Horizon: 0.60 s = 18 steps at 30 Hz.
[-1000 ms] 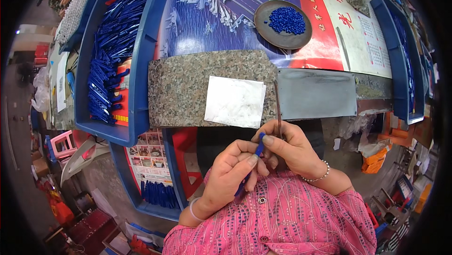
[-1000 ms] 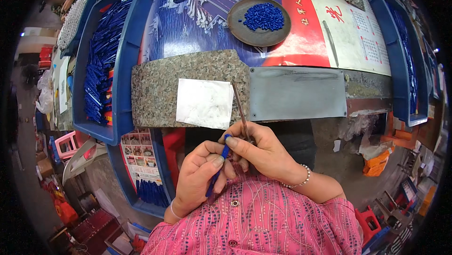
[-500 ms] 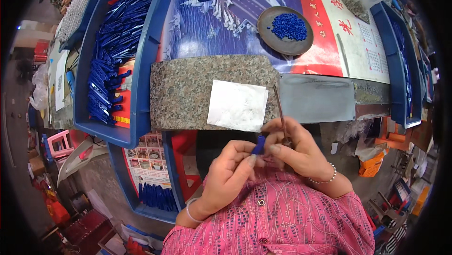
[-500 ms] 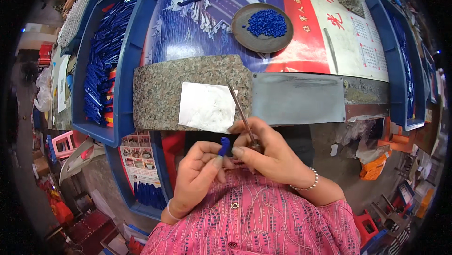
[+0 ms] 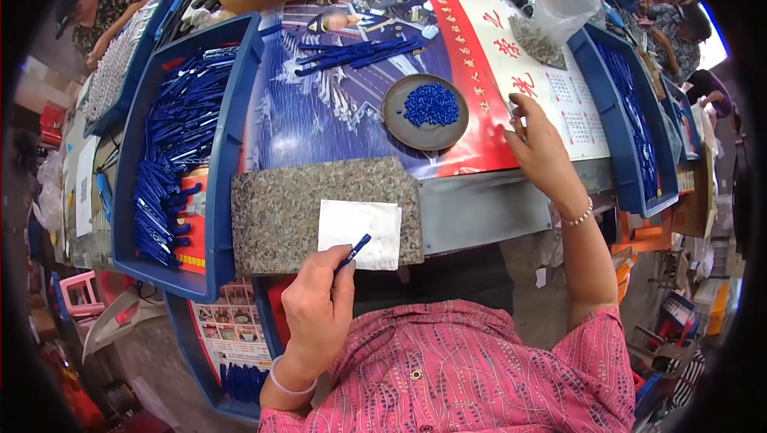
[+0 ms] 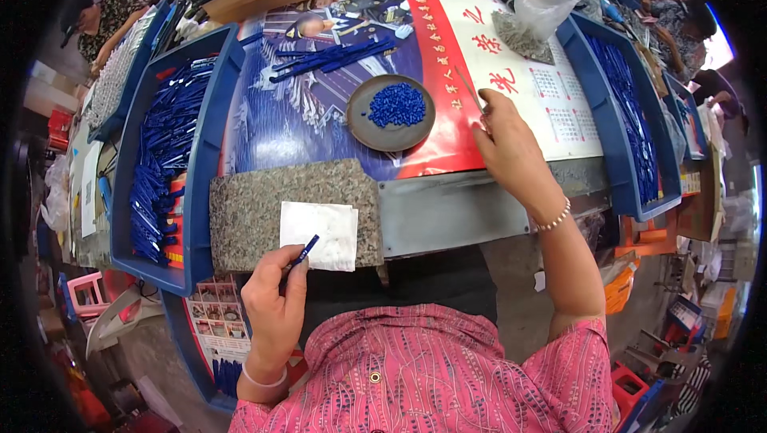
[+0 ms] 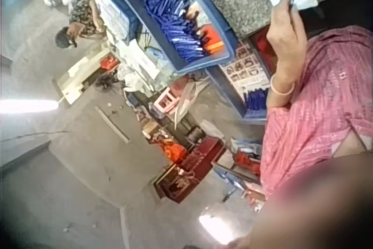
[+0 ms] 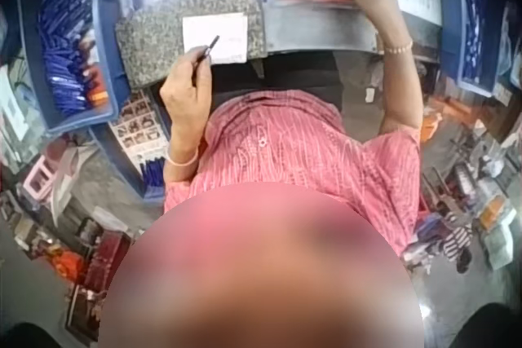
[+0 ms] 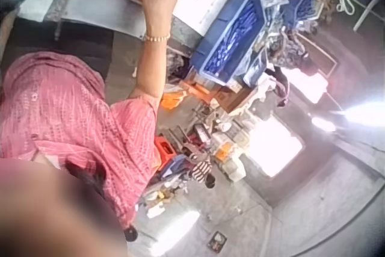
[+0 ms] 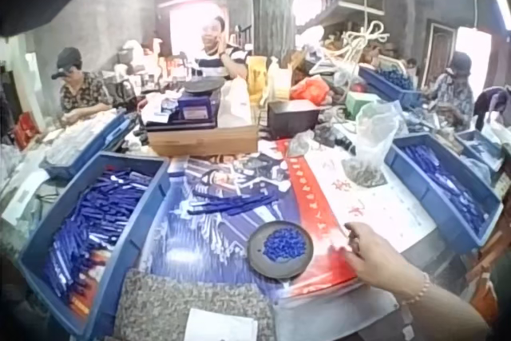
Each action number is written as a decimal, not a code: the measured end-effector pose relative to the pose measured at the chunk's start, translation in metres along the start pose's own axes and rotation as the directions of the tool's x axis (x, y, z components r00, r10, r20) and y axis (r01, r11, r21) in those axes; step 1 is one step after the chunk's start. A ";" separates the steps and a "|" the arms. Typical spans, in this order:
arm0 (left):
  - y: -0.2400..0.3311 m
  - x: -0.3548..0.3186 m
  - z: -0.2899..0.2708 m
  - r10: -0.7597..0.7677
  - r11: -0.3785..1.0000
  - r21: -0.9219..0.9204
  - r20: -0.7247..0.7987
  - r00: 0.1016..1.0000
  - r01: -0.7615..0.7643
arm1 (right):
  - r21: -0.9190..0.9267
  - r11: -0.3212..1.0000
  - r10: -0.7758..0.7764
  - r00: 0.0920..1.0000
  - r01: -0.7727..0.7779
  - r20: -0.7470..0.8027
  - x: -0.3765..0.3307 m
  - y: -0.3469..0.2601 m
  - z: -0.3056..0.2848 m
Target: Assembling small components into a blue pen-like device using various manual tools at a workstation.
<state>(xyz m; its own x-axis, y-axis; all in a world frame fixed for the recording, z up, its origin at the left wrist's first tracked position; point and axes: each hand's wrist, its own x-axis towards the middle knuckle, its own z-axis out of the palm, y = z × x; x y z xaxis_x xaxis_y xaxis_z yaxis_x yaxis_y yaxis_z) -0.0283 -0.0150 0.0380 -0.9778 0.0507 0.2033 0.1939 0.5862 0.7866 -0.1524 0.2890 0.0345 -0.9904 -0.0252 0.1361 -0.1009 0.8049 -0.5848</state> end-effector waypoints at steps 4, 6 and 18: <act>0.001 0.005 -0.002 0.044 0.994 0.101 0.023 0.999 -0.047 | -0.078 0.995 -0.059 0.996 0.064 0.068 0.022 0.000 0.006; -0.003 0.007 0.000 0.068 0.989 0.129 0.010 0.998 -0.069 | -0.144 0.989 -0.042 0.999 0.045 0.025 0.029 0.008 0.008; -0.004 0.013 -0.001 0.007 0.978 0.203 0.145 0.989 -0.037 | -0.508 0.814 -0.194 0.956 0.283 0.222 0.033 0.056 -0.010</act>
<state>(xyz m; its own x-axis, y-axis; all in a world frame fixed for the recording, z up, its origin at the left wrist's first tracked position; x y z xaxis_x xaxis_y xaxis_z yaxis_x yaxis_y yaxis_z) -0.0421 -0.0177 0.0380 -0.9776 0.1712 0.1222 0.2094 0.7360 0.6438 -0.1903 0.3393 0.0137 -0.9478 -0.3117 0.0663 -0.3143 0.9488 -0.0313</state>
